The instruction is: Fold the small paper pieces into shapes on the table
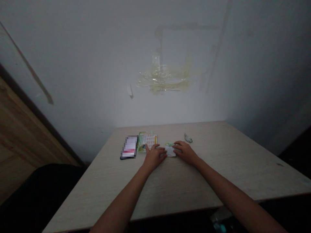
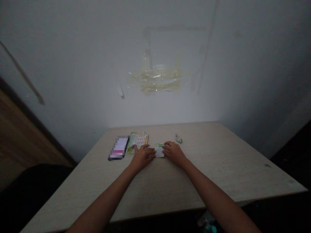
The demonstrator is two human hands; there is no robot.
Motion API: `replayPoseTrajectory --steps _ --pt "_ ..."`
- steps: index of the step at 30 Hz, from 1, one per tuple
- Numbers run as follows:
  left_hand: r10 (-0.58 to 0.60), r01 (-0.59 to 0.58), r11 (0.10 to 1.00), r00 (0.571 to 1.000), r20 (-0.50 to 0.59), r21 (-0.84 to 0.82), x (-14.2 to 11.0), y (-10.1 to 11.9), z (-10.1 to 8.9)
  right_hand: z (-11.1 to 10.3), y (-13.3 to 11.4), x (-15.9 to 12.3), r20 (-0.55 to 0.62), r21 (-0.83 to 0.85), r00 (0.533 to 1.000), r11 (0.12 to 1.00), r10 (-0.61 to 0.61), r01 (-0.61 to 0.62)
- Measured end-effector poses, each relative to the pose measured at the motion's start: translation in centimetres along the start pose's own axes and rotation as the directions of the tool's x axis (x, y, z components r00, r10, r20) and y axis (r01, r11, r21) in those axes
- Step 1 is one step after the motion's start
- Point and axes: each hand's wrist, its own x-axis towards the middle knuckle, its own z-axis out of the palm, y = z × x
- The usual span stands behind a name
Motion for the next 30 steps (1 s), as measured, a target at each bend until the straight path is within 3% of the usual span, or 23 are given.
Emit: replayPoseTrajectory --steps 22,30 --pt "0.033 -0.033 0.999 0.999 -0.023 0.006 -0.1 0.5 -0.4 0.0 -1.2 0.0 -0.007 -0.084 0.998 0.995 0.062 -0.062" --pt "0.023 -0.023 1.000 1.000 -0.018 0.018 -0.1 0.5 -0.5 -0.1 -0.5 0.1 -0.062 0.079 0.996 0.995 0.059 -0.054"
